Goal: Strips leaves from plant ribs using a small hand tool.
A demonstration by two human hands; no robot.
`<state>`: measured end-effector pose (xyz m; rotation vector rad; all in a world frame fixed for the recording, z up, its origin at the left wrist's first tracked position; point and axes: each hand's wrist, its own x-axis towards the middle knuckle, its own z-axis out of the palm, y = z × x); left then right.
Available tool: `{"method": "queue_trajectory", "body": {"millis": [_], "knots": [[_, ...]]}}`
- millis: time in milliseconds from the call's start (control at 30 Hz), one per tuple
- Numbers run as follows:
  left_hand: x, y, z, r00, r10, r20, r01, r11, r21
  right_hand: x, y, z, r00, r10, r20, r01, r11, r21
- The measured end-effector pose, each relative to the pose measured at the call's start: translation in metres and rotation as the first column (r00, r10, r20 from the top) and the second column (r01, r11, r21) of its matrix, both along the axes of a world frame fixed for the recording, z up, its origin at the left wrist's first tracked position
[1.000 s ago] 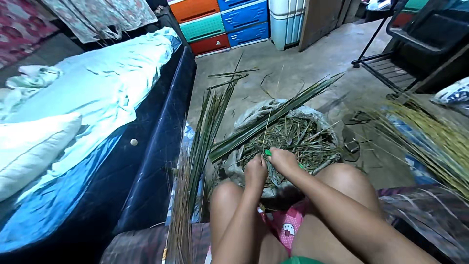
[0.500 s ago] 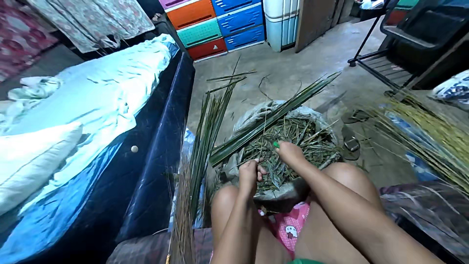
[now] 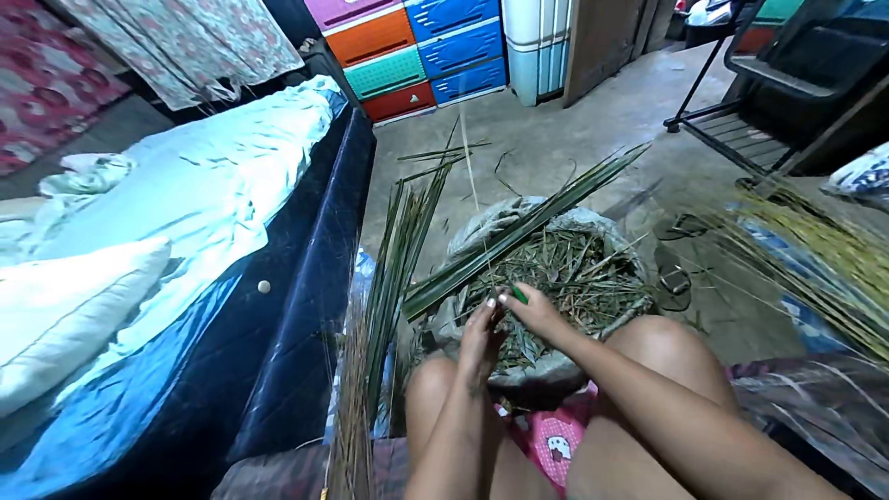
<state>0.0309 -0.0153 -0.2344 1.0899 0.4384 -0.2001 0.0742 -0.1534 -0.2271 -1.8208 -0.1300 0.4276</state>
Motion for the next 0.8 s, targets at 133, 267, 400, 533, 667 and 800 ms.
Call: {"method": "queue_trajectory", "body": {"millis": [133,267,400,533,667,800], "knots": [[0.001,-0.006,-0.005,1.000,0.006,0.008,-0.005,0.998,-0.062,-0.006,0.007,-0.006,0.999,-0.040,-0.023,0.044,0.980,0.192],[0.001,0.000,-0.010,0.992,-0.041,0.122,0.059,0.987,-0.151,0.003,-0.003,-0.002,0.998,0.034,-0.057,-0.021,0.978,0.209],[0.004,0.012,-0.004,0.984,0.120,0.132,-0.075,0.950,-0.305,0.016,-0.020,0.000,0.988,0.112,-0.108,-0.091,0.979,0.185],[0.005,0.021,0.010,0.999,0.047,0.013,-0.042,0.971,-0.236,0.026,-0.032,0.004,0.975,0.069,-0.212,-0.015,0.969,0.246],[0.000,0.026,0.004,0.940,-0.336,0.059,0.340,0.935,-0.099,0.030,-0.033,0.000,0.972,0.024,-0.234,0.039,0.965,0.260],[0.001,0.021,0.005,0.943,-0.327,-0.057,0.332,0.935,0.125,0.032,-0.026,-0.007,0.995,-0.101,-0.024,0.095,0.980,-0.175]]}}
